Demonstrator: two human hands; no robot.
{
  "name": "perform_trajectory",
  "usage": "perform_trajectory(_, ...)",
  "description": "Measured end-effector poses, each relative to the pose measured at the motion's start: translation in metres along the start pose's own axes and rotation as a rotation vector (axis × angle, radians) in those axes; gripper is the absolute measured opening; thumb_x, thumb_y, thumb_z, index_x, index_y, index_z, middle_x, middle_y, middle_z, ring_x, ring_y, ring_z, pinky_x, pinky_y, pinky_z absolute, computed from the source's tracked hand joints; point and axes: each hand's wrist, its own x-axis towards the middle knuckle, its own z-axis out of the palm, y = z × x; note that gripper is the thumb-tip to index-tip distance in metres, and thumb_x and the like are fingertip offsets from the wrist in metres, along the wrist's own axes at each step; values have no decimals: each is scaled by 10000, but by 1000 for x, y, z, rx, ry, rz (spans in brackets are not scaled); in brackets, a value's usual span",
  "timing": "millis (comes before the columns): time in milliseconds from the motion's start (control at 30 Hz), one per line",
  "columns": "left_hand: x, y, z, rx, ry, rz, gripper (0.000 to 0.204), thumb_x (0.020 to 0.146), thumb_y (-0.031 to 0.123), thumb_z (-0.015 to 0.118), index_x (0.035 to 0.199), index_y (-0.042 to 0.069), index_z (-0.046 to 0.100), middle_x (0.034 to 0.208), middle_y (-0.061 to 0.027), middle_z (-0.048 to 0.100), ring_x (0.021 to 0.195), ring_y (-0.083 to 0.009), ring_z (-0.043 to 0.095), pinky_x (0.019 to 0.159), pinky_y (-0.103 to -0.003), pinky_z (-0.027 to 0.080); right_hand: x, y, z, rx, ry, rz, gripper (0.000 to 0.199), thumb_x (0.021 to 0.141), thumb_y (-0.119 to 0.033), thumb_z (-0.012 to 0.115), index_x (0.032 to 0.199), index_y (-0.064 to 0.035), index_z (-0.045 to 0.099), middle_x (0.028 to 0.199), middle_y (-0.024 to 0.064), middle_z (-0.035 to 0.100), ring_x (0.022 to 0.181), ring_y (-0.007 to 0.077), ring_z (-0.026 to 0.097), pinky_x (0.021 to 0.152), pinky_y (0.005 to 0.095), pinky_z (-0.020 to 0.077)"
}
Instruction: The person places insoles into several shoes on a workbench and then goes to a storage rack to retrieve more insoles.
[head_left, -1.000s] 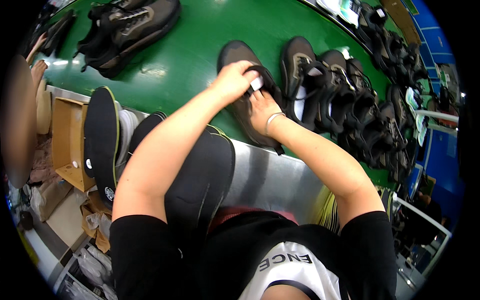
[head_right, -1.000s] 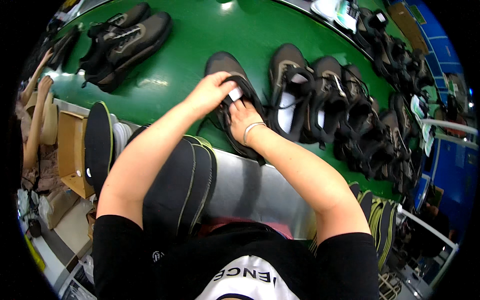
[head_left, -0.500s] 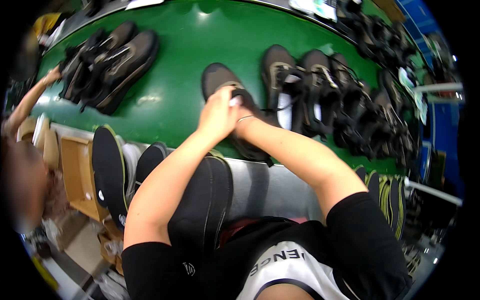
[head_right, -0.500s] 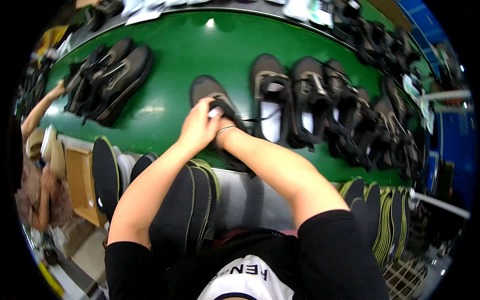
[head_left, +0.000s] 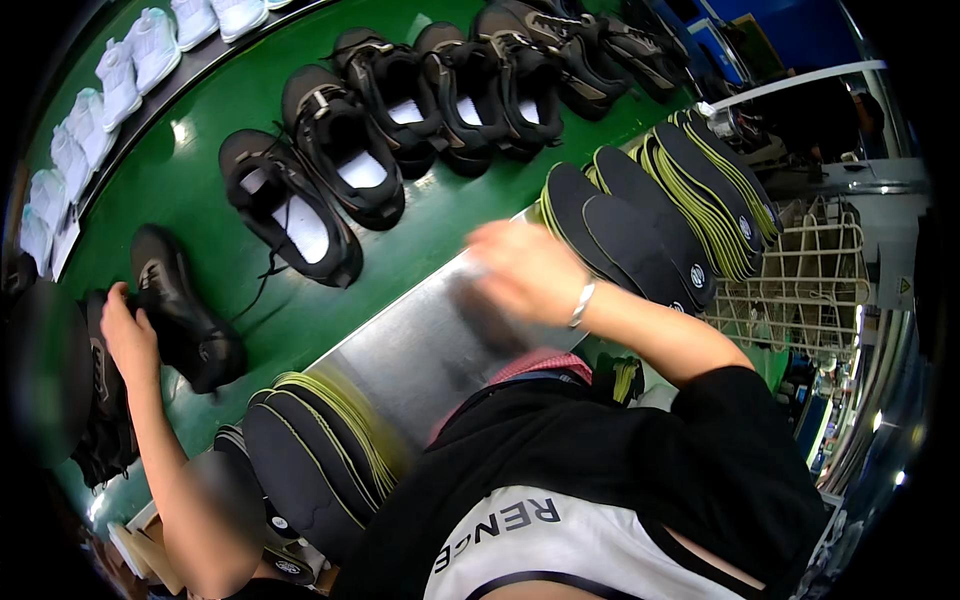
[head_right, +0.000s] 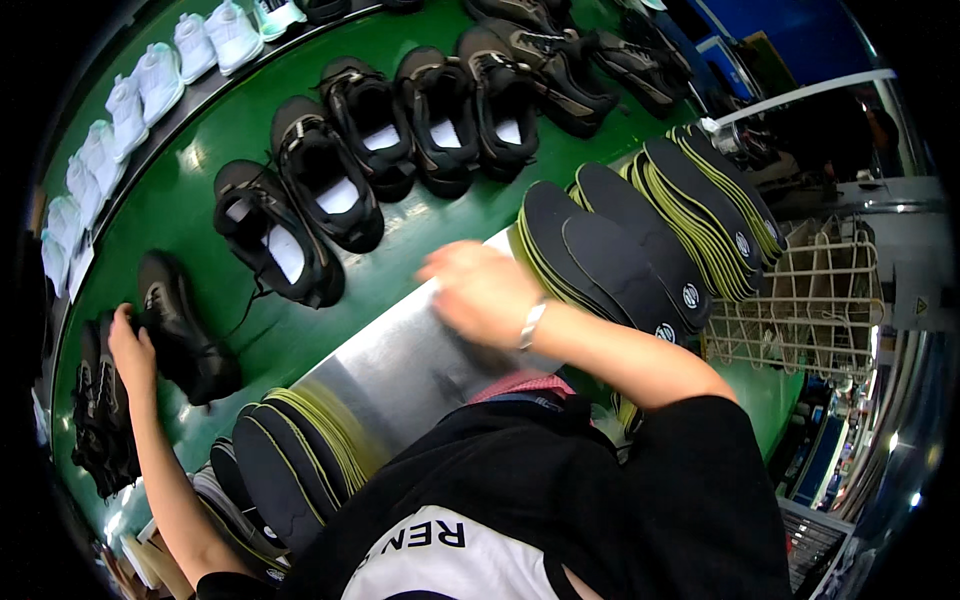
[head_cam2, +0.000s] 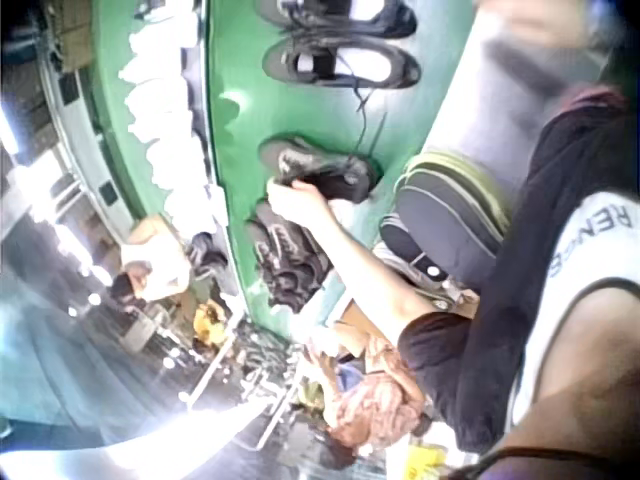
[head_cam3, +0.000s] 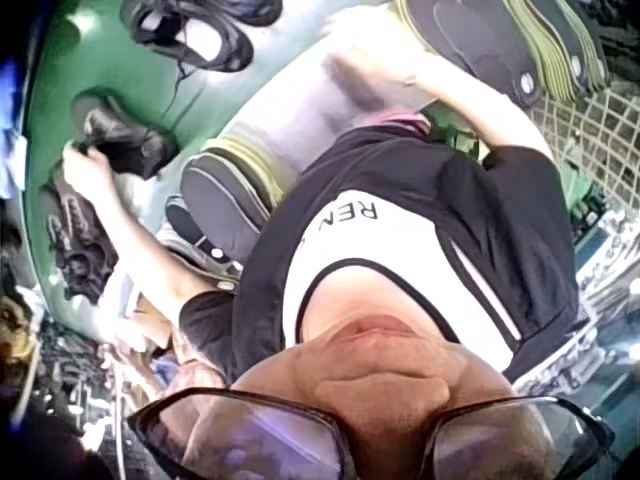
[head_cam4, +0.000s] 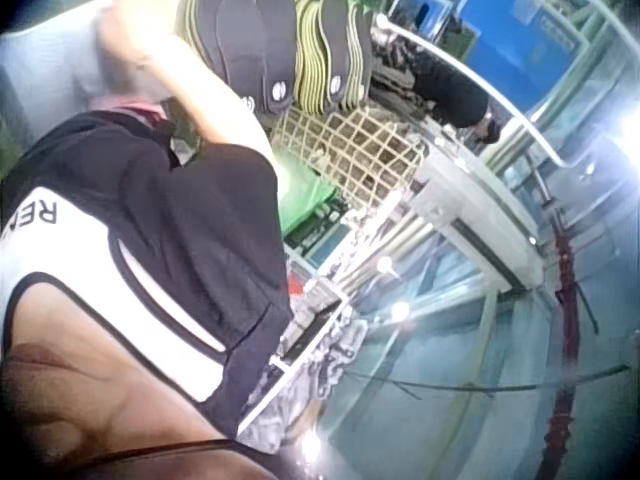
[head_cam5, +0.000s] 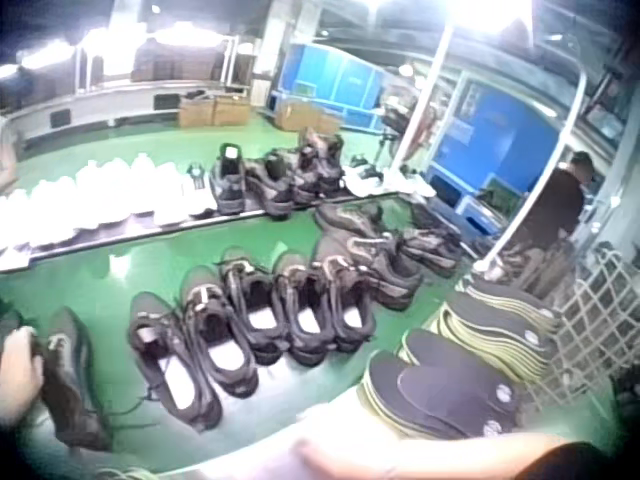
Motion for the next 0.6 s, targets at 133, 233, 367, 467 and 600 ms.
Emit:
perform_trajectory(133, 17, 93, -11, -370, 5, -67, 377, 759, 182, 589, 1084, 18, 491, 993, -137, 567, 919, -275, 538, 798, -360, 409, -67, 63, -28, -312, -80, 589, 318, 699, -201, 591, 965, -33, 546, 978, 157, 560, 911, 314, 529, 781, 392, 435)
perform_trajectory(233, 0, 142, 34, -767, -484, -427, 869, 682, 393, 670, 1277, -12, 183, 933, -210, 556, 856, -267, 558, 773, -347, 433, -125, 86, -33, -479, -214, 774, 579, 600, -335, 696, 1076, -73, 494, 1167, 158, 458, 1096, 323, 412, 874, 420, 370)
perform_trajectory(367, -15, 165, 46, -799, -624, -401, 901, 727, 280, 614, 1289, -35, -16, 745, -211, 580, 723, -336, 592, 732, -401, 434, -150, 80, -30, -348, -282, 964, 796, 511, -359, 758, 1166, -85, 398, 1207, 140, 422, 1117, 314, 389, 893, 436, 343)
perform_trajectory(467, -2, 173, 9, -390, -479, -115, 628, 754, 102, 511, 1267, 8, 161, 734, -200, 599, 692, -352, 581, 692, -432, 419, -149, 81, -30, -349, -242, 997, 721, 501, -324, 763, 1099, -86, 436, 1105, 127, 463, 1036, 312, 432, 856, 426, 362)
perform_trajectory(600, 28, 186, -21, -475, -282, 455, 273, 668, -26, 501, 900, 94, 578, 796, -100, 536, 805, -289, 536, 696, -365, 442, -147, 85, -49, -175, 85, 778, 349, 594, -168, 648, 844, -18, 457, 896, 152, 435, 934, 306, 444, 801, 387, 369)
